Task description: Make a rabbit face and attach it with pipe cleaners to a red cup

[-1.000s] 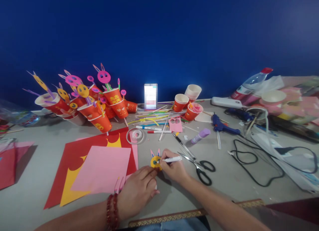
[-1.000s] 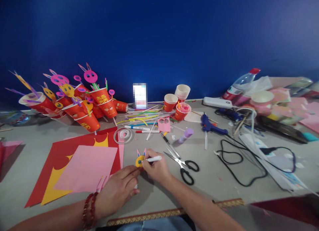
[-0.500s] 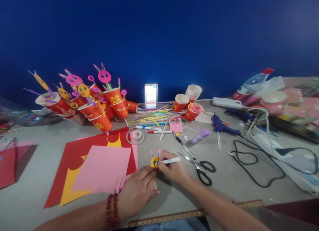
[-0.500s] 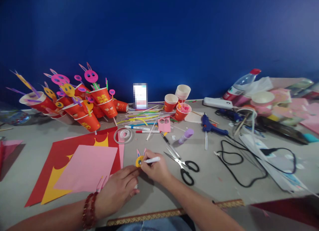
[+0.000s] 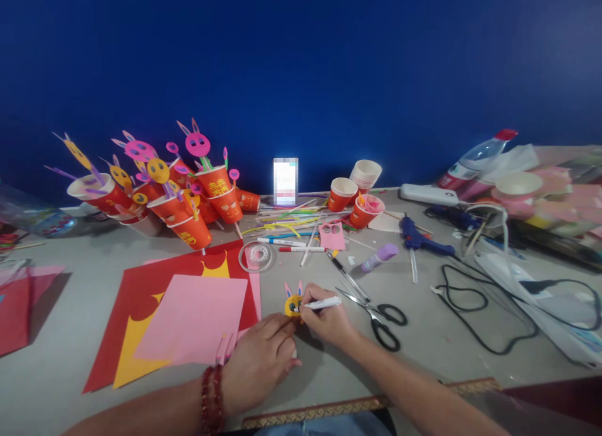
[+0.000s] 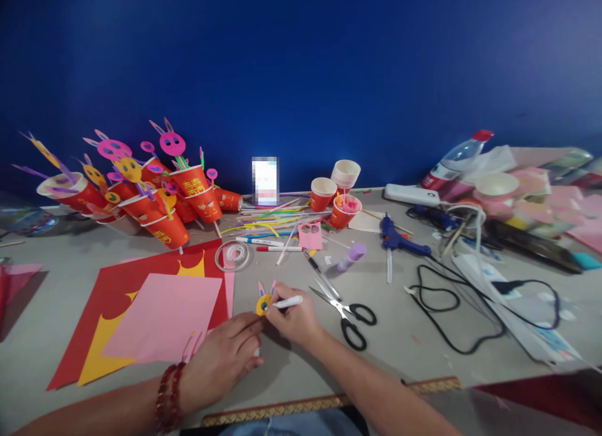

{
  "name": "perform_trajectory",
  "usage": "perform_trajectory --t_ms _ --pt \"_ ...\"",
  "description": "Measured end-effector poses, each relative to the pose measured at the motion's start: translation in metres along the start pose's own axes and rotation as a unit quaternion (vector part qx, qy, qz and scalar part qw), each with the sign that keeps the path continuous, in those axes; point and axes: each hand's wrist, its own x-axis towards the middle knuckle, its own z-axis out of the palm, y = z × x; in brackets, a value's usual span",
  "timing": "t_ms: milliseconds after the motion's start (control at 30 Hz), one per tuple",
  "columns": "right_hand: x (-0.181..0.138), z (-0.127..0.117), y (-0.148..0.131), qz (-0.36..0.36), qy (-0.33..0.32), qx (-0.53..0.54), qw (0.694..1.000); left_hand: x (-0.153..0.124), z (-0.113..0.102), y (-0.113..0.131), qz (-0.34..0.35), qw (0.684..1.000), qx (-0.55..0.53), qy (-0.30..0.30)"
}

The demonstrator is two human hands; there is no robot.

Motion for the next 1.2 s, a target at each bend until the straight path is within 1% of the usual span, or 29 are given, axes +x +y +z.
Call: perform_trajectory --t_ms 300,567,1000,1200 --pt "-0.0003 -0.0001 0.0000 -0.006 -0.001 -0.003 1.000 0.0006 -0.0002 -0.0004 0.006 1.000 0.006 0.008" --pt "-0.0003 0.0007 0.0026 -0.006 -0.003 -0.008 1.000 -0.0029 0.0054 -0.0012 0.006 1.000 0.003 0.014" --pt "-0.0001 0.0007 0.0012 -0.006 -0.005 -0.013 1.000 -0.0018 0.0039 -0.0007 0.001 1.000 0.006 -0.001" --pt "0.0000 0.0011 0.0018 -0.003 0.000 -0.014 1.000 0.0001 0.0011 -0.0007 0.006 1.000 0.006 0.005"
